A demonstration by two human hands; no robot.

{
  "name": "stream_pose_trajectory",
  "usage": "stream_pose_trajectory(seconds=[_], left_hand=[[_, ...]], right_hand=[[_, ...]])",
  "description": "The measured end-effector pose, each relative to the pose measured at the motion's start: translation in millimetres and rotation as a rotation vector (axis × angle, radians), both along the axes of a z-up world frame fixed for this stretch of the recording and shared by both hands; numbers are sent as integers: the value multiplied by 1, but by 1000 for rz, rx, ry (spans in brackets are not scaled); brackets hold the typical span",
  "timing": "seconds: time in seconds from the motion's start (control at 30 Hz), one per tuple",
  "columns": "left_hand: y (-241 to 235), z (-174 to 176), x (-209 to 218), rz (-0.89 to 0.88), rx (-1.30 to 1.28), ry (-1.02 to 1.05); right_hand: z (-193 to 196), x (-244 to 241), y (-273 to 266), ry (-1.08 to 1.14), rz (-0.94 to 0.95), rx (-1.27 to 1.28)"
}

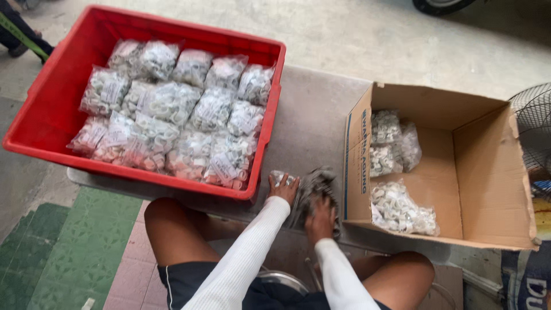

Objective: The person sits at a table and repeatedly wipes small plastic-wrapped packages with a cloth. They pick up each package from a cardboard box, wipe it, and place it into a red plastic bin. The process is repeated for multiple packages.

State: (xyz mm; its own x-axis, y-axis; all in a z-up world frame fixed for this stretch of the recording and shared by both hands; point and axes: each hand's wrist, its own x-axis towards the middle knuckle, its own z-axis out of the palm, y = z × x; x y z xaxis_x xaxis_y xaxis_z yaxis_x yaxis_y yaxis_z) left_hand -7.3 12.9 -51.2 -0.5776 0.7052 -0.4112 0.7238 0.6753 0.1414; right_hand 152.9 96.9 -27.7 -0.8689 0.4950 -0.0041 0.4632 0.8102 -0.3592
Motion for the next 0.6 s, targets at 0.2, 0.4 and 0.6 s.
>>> stream_pose_trajectory(seconds=[0.2,0.4,0.6], left_hand=[[1,4,2,-3,-24,15],[-1,26,4,-7,-52,-4],[0,25,5,-2,-117,42]], right_hand=[[48,0,-27,160,249,145],[7,11,13,32,84,-124],[71,3,-34,23,142,58]])
